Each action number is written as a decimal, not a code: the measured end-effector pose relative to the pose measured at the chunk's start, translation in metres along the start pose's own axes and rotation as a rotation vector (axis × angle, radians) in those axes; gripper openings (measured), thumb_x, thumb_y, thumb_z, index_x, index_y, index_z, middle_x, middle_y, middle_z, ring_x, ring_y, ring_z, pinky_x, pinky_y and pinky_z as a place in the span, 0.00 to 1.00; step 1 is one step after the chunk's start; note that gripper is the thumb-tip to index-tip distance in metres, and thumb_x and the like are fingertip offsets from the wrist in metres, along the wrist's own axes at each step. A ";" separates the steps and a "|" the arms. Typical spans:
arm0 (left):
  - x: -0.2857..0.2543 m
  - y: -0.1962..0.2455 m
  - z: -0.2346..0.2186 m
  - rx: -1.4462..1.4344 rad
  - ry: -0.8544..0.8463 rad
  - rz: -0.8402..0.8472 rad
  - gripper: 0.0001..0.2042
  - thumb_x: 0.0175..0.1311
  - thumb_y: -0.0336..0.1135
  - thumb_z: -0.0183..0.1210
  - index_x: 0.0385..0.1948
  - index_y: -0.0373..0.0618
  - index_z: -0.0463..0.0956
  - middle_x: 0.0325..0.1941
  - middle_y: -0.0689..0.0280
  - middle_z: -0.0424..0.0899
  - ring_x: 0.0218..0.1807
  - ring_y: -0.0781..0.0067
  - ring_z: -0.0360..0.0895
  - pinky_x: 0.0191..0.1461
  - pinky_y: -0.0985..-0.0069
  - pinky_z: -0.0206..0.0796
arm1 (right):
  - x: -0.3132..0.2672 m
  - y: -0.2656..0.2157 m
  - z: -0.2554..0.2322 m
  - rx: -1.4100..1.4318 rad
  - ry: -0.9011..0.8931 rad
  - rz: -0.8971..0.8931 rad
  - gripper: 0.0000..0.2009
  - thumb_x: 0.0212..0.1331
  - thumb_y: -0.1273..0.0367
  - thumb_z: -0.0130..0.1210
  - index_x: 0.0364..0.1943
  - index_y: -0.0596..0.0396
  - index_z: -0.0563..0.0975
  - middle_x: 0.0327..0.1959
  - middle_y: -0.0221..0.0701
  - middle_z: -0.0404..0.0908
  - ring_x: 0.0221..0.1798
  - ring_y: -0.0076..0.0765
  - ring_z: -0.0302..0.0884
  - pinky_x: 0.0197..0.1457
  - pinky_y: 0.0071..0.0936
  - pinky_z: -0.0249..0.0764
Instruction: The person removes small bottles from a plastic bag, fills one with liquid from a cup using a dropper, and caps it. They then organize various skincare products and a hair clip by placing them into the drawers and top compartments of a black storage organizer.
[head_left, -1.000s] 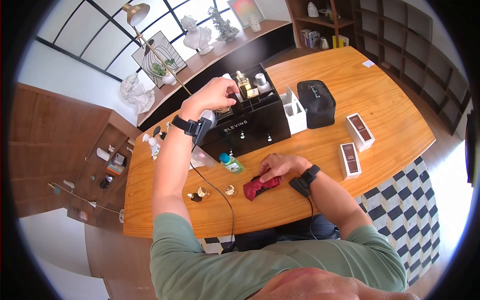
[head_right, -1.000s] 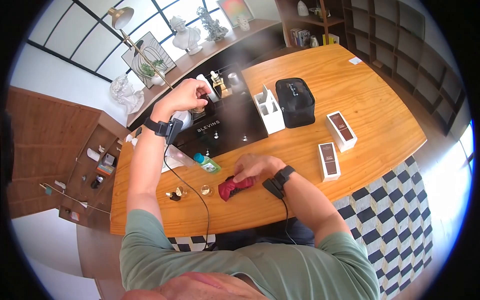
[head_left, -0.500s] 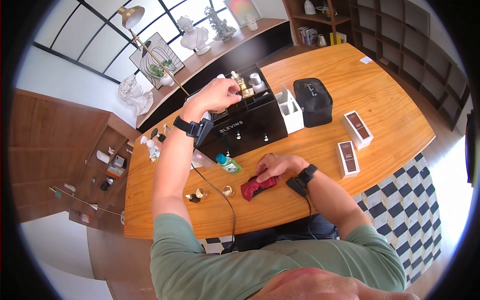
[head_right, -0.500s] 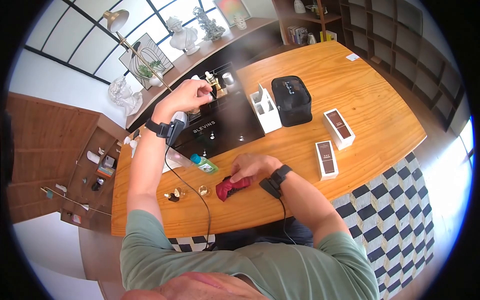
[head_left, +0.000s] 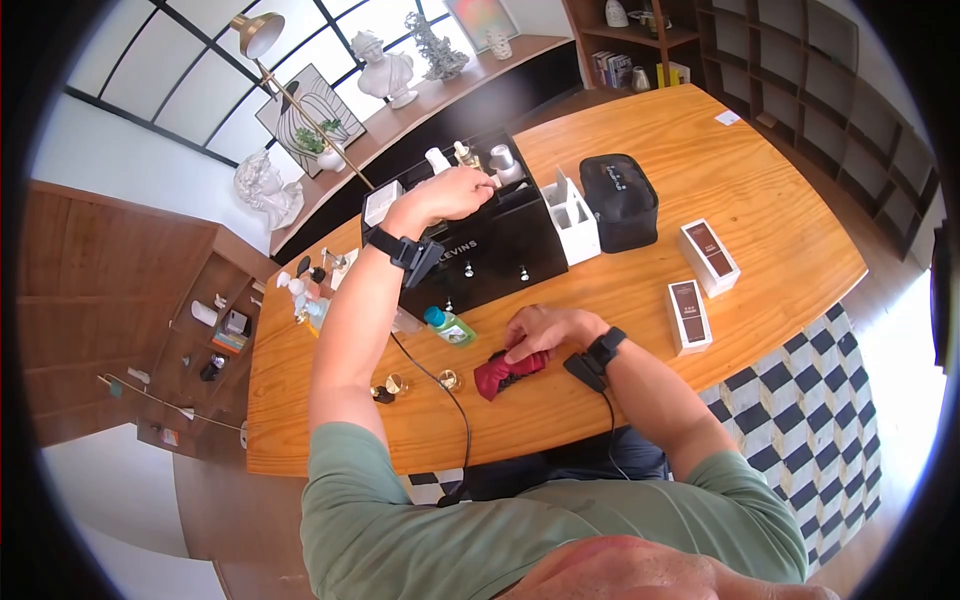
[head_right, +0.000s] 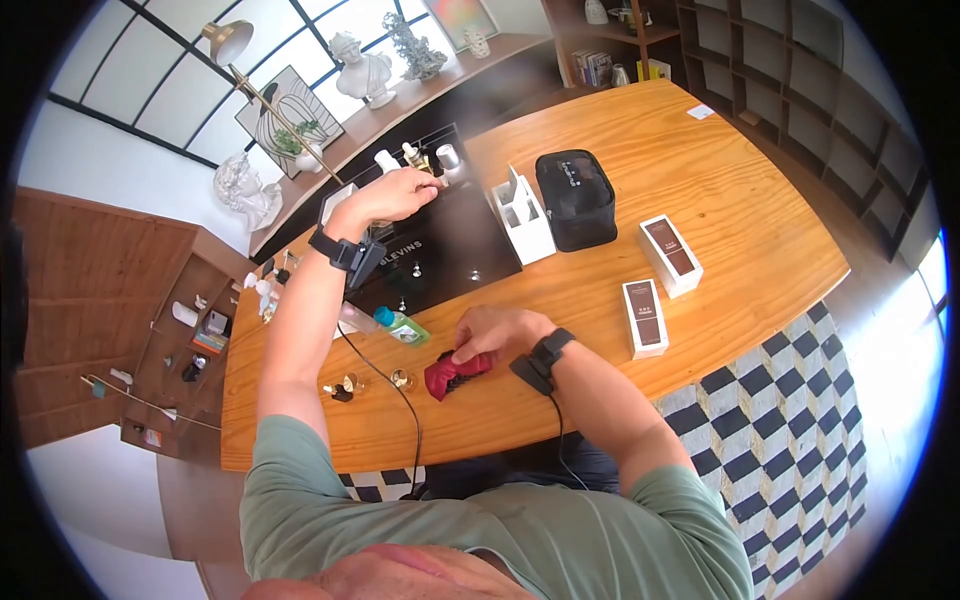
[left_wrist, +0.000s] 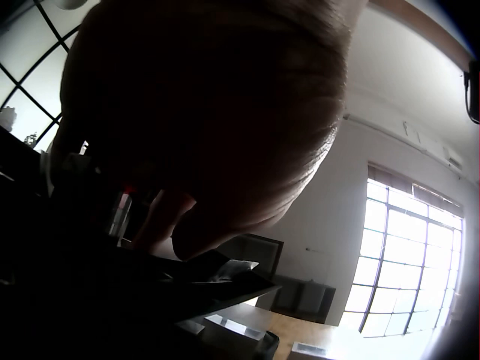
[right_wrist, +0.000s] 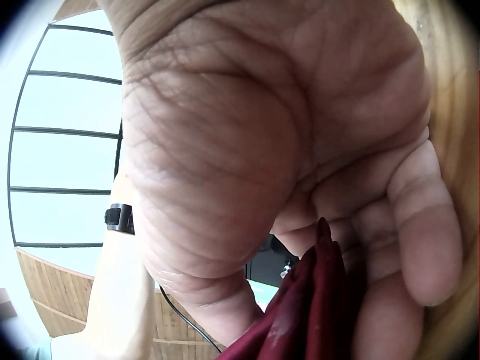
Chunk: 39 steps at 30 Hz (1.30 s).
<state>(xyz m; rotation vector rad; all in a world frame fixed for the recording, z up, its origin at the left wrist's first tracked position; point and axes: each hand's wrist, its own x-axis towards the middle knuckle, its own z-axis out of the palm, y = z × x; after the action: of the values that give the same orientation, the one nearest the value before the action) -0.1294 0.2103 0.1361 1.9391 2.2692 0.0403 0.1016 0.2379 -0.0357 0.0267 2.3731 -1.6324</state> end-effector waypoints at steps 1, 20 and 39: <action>-0.002 0.002 0.000 -0.024 0.001 -0.033 0.18 0.75 0.39 0.53 0.57 0.39 0.80 0.51 0.50 0.88 0.54 0.51 0.85 0.59 0.63 0.73 | 0.001 0.001 0.000 -0.001 -0.013 -0.001 0.18 0.60 0.59 0.69 0.43 0.62 0.85 0.31 0.33 0.87 0.29 0.30 0.85 0.32 0.28 0.80; -0.008 0.002 0.003 0.034 0.063 0.005 0.21 0.71 0.46 0.56 0.53 0.37 0.83 0.48 0.48 0.88 0.51 0.48 0.85 0.56 0.60 0.75 | 0.008 0.000 0.000 -0.076 -0.024 0.032 0.19 0.59 0.56 0.66 0.42 0.60 0.85 0.34 0.36 0.88 0.36 0.35 0.86 0.39 0.31 0.82; -0.019 0.010 0.002 0.033 0.043 -0.045 0.23 0.73 0.51 0.52 0.54 0.43 0.82 0.51 0.51 0.87 0.54 0.45 0.83 0.57 0.55 0.74 | 0.011 0.001 -0.001 -0.027 -0.037 0.039 0.19 0.59 0.58 0.68 0.46 0.59 0.84 0.37 0.35 0.88 0.37 0.33 0.87 0.39 0.29 0.83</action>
<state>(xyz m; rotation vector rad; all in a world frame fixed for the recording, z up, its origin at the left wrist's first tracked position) -0.1166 0.1933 0.1376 1.9203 2.3549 0.0395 0.0911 0.2378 -0.0387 0.0368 2.3518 -1.5701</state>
